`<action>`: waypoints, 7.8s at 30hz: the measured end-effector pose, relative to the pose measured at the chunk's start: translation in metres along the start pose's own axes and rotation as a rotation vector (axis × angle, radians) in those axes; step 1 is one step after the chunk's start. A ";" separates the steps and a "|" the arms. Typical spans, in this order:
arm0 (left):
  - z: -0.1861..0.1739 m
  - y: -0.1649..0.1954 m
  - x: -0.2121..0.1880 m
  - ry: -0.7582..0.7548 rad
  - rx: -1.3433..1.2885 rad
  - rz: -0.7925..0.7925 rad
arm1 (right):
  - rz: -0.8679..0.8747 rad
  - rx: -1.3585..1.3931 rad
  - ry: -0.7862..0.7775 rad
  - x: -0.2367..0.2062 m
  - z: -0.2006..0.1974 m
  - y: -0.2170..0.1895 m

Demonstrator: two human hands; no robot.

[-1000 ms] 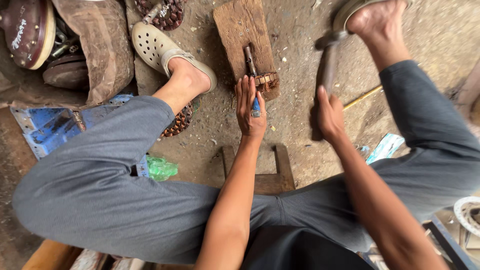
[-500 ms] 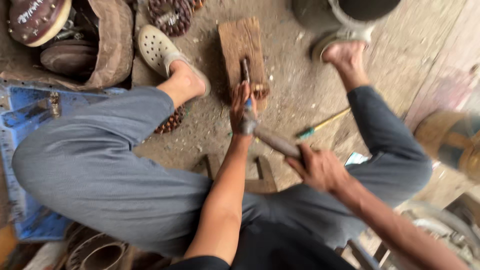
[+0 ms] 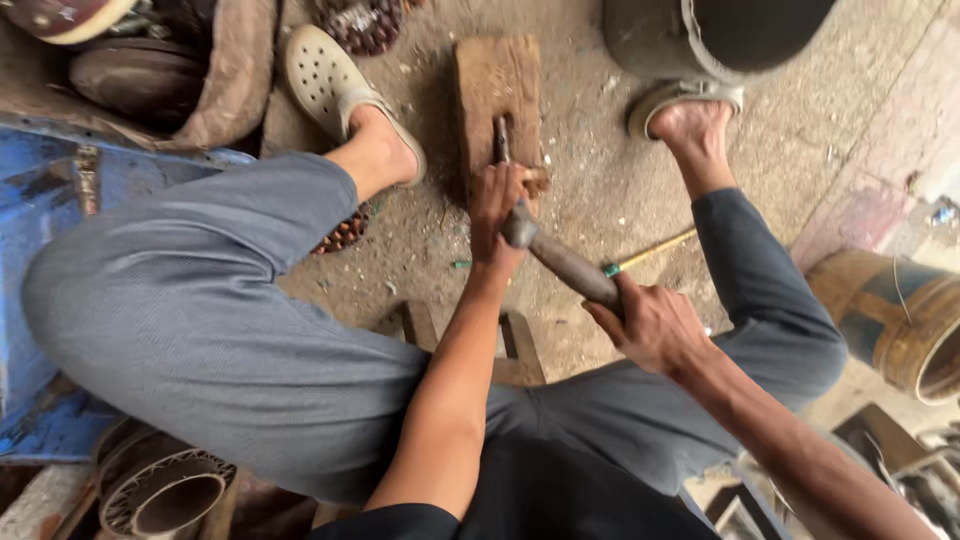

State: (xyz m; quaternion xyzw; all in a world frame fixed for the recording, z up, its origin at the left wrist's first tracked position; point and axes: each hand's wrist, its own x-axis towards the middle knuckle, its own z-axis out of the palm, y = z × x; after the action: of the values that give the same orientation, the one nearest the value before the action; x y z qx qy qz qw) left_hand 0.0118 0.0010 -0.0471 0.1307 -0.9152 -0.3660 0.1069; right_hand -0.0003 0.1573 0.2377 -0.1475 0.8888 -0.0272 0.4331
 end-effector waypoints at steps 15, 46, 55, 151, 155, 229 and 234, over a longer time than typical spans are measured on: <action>-0.011 0.012 0.006 -0.038 -0.081 0.003 | -0.066 0.211 0.106 0.003 0.007 0.021; -0.039 -0.005 0.034 0.002 -0.529 -0.599 | 0.412 1.377 0.234 -0.021 0.098 0.050; -0.046 -0.021 0.030 0.296 -0.736 -0.665 | 0.403 1.867 0.347 -0.037 0.138 0.071; -0.061 -0.014 0.045 -0.754 -0.007 -0.223 | 0.140 2.128 -0.235 0.167 0.195 -0.018; -0.061 -0.017 0.044 -0.748 0.062 -0.321 | 0.146 2.321 -0.246 0.172 0.201 -0.029; -0.043 -0.005 0.021 -0.412 -0.093 0.214 | 0.615 0.690 0.344 0.228 0.195 0.100; -0.045 0.001 0.026 -0.383 -0.102 0.199 | 0.651 0.634 0.631 0.220 0.193 0.079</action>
State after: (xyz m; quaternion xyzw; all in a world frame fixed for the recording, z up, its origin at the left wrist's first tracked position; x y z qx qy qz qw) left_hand -0.0002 -0.0355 -0.0112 -0.0378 -0.9074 -0.4178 -0.0269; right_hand 0.0032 0.1849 -0.0647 0.2880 0.9233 -0.2011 0.1550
